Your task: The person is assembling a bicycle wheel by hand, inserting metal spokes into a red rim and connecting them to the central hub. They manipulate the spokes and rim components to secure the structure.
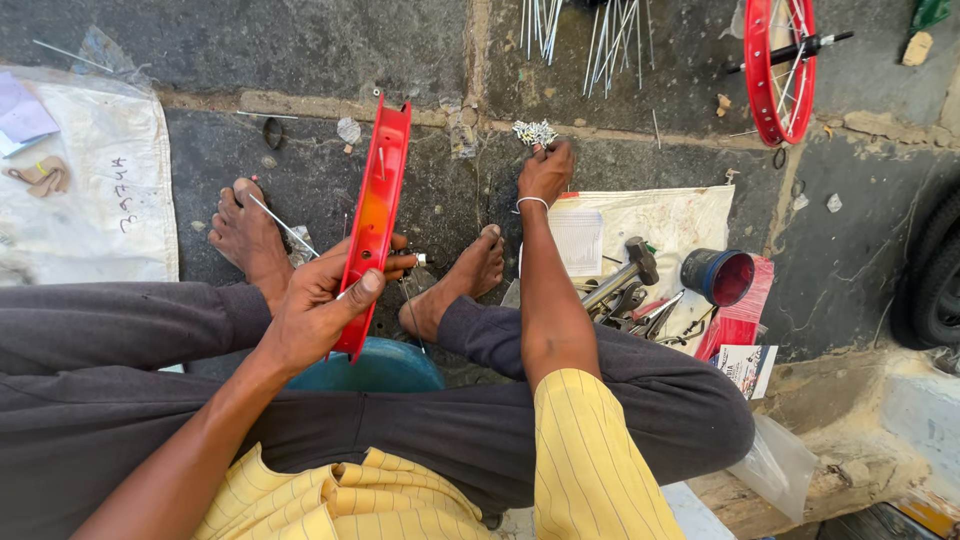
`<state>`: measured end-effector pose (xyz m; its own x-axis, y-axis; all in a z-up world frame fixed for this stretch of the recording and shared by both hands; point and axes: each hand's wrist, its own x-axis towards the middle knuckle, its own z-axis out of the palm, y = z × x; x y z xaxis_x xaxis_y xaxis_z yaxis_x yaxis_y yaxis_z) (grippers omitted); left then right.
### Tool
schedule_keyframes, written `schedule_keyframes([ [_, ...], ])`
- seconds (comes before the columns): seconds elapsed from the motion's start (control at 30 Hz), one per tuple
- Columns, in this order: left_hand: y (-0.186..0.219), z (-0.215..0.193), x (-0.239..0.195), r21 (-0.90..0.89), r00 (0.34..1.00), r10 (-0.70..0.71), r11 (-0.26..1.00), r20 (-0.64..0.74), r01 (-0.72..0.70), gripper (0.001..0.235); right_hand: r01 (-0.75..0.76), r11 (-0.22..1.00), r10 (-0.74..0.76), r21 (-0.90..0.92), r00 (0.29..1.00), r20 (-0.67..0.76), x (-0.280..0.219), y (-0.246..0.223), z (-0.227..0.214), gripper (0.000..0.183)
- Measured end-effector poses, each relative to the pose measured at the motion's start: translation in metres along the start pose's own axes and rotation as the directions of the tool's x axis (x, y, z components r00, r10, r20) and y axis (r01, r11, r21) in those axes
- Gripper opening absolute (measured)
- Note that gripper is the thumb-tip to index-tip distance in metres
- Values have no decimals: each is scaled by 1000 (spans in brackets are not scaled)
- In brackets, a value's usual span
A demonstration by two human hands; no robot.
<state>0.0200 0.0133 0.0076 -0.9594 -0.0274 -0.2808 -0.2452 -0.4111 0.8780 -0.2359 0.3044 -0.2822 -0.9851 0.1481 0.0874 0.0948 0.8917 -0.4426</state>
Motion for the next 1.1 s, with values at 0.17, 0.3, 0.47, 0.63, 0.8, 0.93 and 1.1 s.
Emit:
schedule_keyframes([
  [0.17, -1, -5, 6, 127, 999, -27, 992, 31, 23, 41, 72, 997, -69, -32, 994, 85, 5, 2, 4, 11],
  [0.3, 0, -9, 10, 160, 999, 4, 987, 39, -11, 40, 225, 974, -228, 34, 968, 106, 1, 6, -11, 10],
  [0.47, -9, -10, 14, 40, 998, 20, 999, 53, -22, 36, 126, 990, -100, -68, 949, 298, 34, -48, -50, 8],
  [0.63, -18, -12, 12, -39, 998, -1, 999, 57, 3, 35, -247, 742, -361, 623, 637, 682, 34, -210, -154, 10],
  [0.8, -16, -10, 13, -51, 999, 14, 999, 44, -12, 39, 115, 708, -699, 697, 258, 667, -10, -303, -239, 12],
  [0.93, -15, -10, 11, 14, 999, -7, 1000, 38, 6, 43, 249, 758, -652, 602, 266, 711, -17, -322, -251, 15],
  [1.1, -15, -11, 12, -9, 998, -2, 1000, 59, 2, 45, 409, 747, -639, 525, 223, 736, -17, -333, -253, 13],
])
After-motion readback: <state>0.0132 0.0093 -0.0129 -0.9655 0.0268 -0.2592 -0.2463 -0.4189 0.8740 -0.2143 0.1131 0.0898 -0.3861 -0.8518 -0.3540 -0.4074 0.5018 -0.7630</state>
